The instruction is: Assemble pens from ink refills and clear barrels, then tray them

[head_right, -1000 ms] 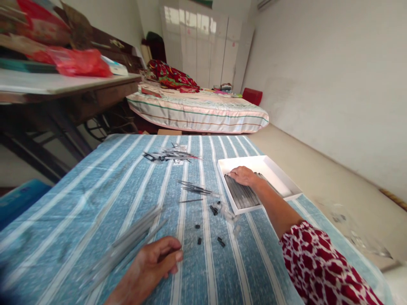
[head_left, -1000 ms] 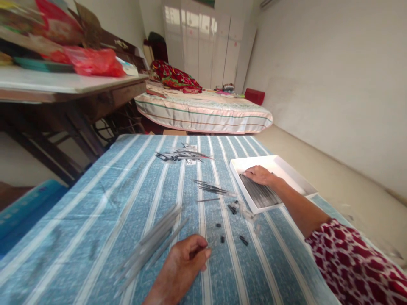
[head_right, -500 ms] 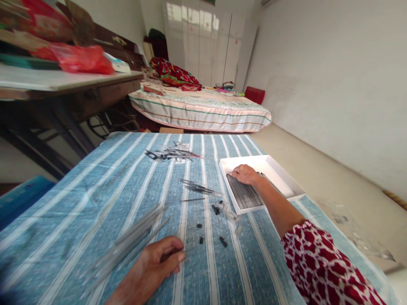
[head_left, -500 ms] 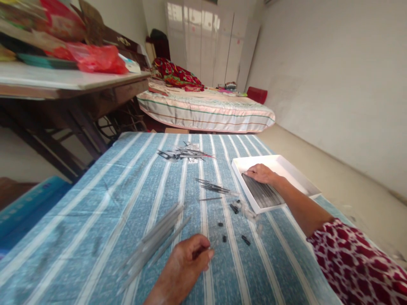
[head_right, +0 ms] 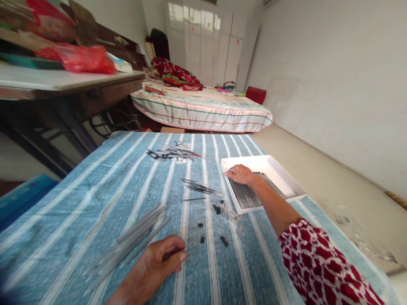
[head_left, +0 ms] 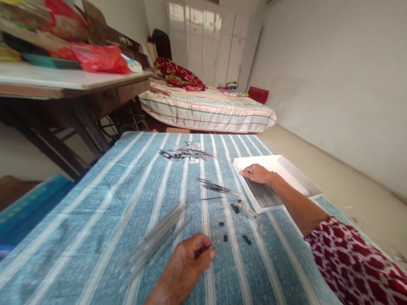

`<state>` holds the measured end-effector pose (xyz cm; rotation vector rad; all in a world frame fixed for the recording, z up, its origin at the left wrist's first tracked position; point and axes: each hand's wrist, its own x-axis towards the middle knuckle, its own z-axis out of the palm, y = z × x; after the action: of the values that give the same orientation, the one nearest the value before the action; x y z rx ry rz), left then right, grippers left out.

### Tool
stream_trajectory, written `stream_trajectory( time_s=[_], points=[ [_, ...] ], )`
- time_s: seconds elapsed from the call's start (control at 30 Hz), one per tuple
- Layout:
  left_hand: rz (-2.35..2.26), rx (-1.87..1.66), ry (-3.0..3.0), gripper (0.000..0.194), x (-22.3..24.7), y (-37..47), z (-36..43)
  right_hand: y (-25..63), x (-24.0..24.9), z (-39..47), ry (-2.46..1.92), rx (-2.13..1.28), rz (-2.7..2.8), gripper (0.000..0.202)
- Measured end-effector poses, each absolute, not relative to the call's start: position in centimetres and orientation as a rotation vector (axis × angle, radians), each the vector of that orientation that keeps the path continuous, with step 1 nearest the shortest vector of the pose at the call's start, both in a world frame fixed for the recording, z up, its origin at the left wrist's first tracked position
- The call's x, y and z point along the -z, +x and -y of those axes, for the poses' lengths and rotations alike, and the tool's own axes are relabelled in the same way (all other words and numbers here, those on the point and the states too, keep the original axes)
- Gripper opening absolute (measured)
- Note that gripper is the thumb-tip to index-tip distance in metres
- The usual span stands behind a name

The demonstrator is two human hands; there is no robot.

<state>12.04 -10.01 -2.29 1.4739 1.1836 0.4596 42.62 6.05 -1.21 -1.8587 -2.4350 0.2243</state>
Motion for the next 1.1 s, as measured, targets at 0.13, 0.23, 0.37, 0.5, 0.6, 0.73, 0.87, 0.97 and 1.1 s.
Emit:
stream_trajectory(
  time_s=[0.13,0.23,0.37,0.5,0.6,0.73,0.87,0.97,1.1],
  points=[
    [-1.190,-0.442,1.487,0.014,2.12,12.00,10.10,42.69,1.36,-6.14,-1.857,-0.216,2.442,0.044],
    [-1.179,-0.456,1.500,0.014,2.22,11.93,10.14,42.66,1.28,-6.13,-1.854,-0.212,2.445,0.043],
    [-1.178,-0.455,1.494,0.014,2.47,11.87,10.12,42.44,1.11,-6.06,-1.850,-0.214,2.444,0.042],
    [-1.174,-0.455,1.495,0.015,2.56,11.91,10.08,42.25,1.03,-6.10,-1.856,-0.218,2.452,0.043],
    [-1.173,-0.449,1.492,0.015,2.55,11.94,10.07,42.17,1.03,-6.18,-1.880,-0.210,2.458,0.047],
    [-1.162,-0.444,1.509,0.016,2.50,11.90,10.11,42.06,1.00,-6.20,-1.889,-0.195,2.468,0.045],
    [-1.178,-0.444,1.527,0.015,2.53,11.86,10.13,41.94,0.94,-6.14,-1.898,-0.185,2.473,0.045],
    [-1.188,-0.448,1.528,0.015,2.60,11.89,10.15,41.91,0.94,-6.09,-1.896,-0.183,2.476,0.043],
    [-1.175,-0.469,1.518,0.015,2.62,11.97,10.21,41.97,1.09,-6.03,-1.893,-0.184,2.476,0.043]
  ],
)
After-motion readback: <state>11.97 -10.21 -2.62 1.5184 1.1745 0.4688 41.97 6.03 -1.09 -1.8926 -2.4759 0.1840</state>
